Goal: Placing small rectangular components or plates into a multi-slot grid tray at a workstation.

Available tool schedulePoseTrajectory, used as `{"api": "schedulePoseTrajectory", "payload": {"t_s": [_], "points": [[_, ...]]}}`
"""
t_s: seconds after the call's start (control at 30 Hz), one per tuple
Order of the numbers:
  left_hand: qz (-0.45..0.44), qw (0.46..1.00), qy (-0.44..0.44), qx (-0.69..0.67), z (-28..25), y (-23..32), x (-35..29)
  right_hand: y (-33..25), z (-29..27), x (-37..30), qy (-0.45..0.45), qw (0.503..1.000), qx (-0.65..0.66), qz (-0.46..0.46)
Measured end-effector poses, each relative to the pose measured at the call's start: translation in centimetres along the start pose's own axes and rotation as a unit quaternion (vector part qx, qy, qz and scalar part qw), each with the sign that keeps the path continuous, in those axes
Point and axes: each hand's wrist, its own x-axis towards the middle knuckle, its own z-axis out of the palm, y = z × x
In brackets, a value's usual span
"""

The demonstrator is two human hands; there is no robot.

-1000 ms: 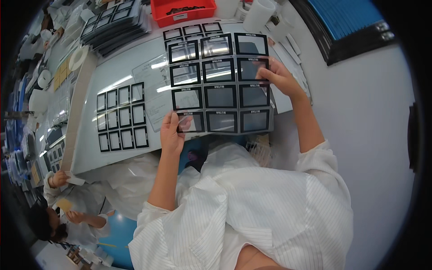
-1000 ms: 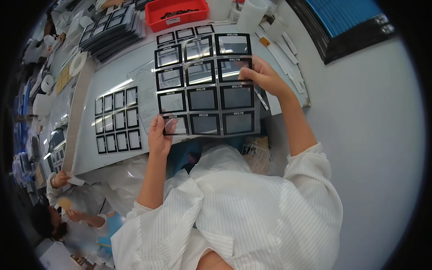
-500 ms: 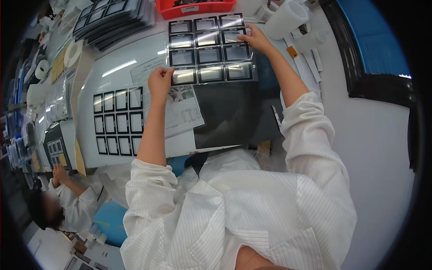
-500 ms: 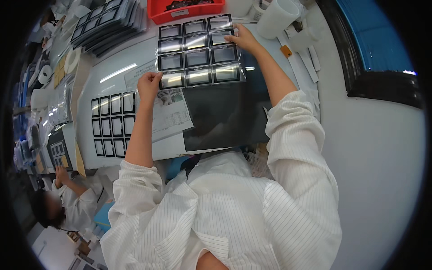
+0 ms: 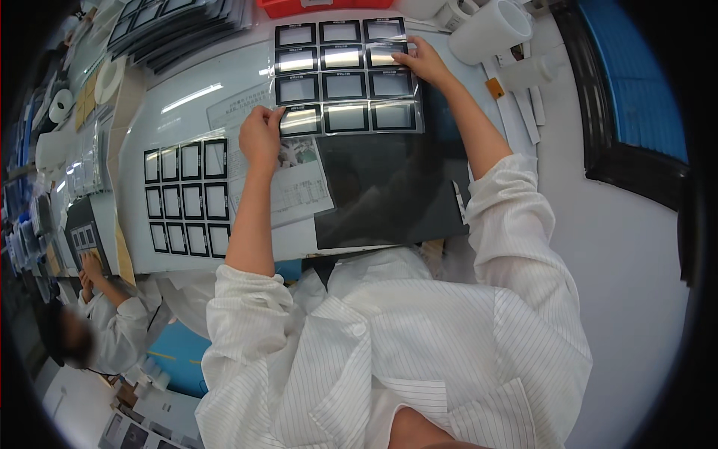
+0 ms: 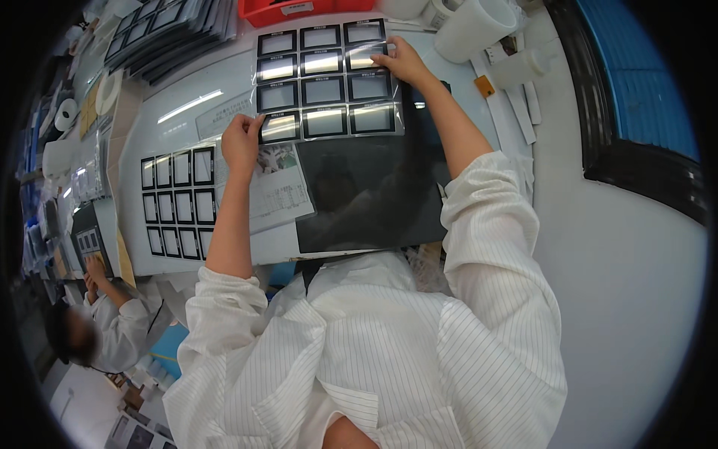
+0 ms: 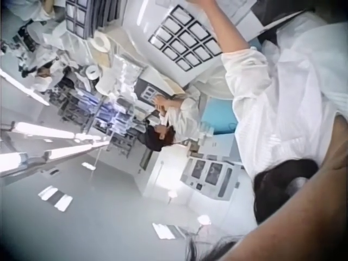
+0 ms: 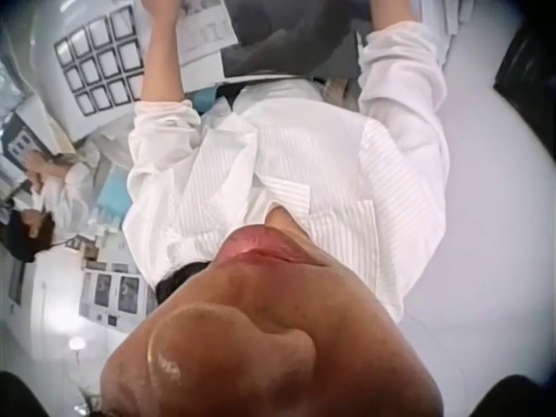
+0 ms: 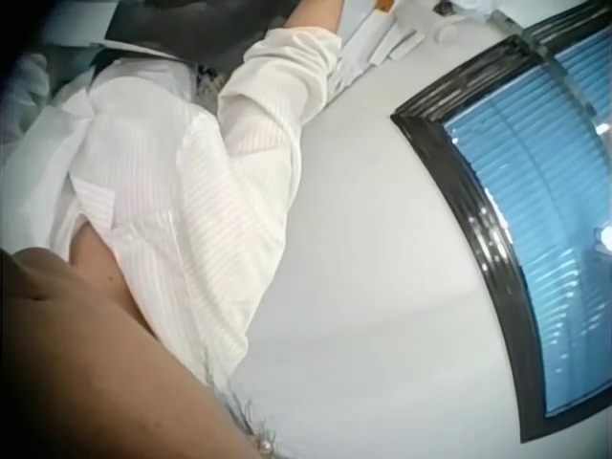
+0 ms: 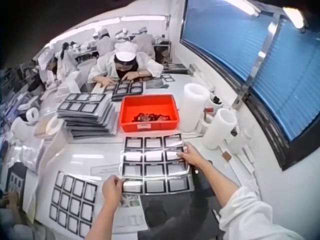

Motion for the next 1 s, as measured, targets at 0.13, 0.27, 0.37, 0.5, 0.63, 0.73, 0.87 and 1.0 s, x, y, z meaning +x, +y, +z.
{"api": "schedulePoseTrajectory", "payload": {"t_s": [0.13, 0.27, 0.37, 0.5, 0.63, 0.73, 0.87, 1.0], "points": [[-0.005, 1.0, -0.015, 0.024, 0.1, 0.5, 0.0, -0.6, -0.3, -0.7, 0.01, 1.0, 0.003, -0.004], [0.044, 0.997, 0.015, 0.069, 0.3, 0.2, -0.5, -1.6, -0.2, -1.5, 0.065, 0.984, -0.165, 0.002], [0.061, 0.992, 0.042, 0.106, 0.5, 0.2, -0.9, -0.8, -0.3, -1.8, 0.073, 0.99, -0.118, 0.002], [0.087, 0.99, 0.054, 0.095, 0.7, 0.2, -0.9, 0.2, -0.4, -1.9, 0.093, 0.993, -0.073, -0.023], [0.081, 0.993, 0.052, 0.071, 0.6, 0.0, -1.0, 0.1, -0.3, -1.9, 0.094, 0.99, -0.104, -0.013], [0.088, 0.991, 0.066, 0.074, 0.6, -0.1, -1.1, -0.5, 0.0, -2.0, 0.106, 0.978, -0.18, -0.028], [0.057, 0.994, 0.024, 0.095, 0.8, 0.4, -1.2, 0.4, -0.1, -2.9, 0.215, 0.915, -0.332, -0.078], [0.158, 0.971, 0.145, 0.106, 1.3, 0.1, -1.7, 1.8, -0.7, -5.8, 0.24, 0.917, -0.31, -0.073]]}}
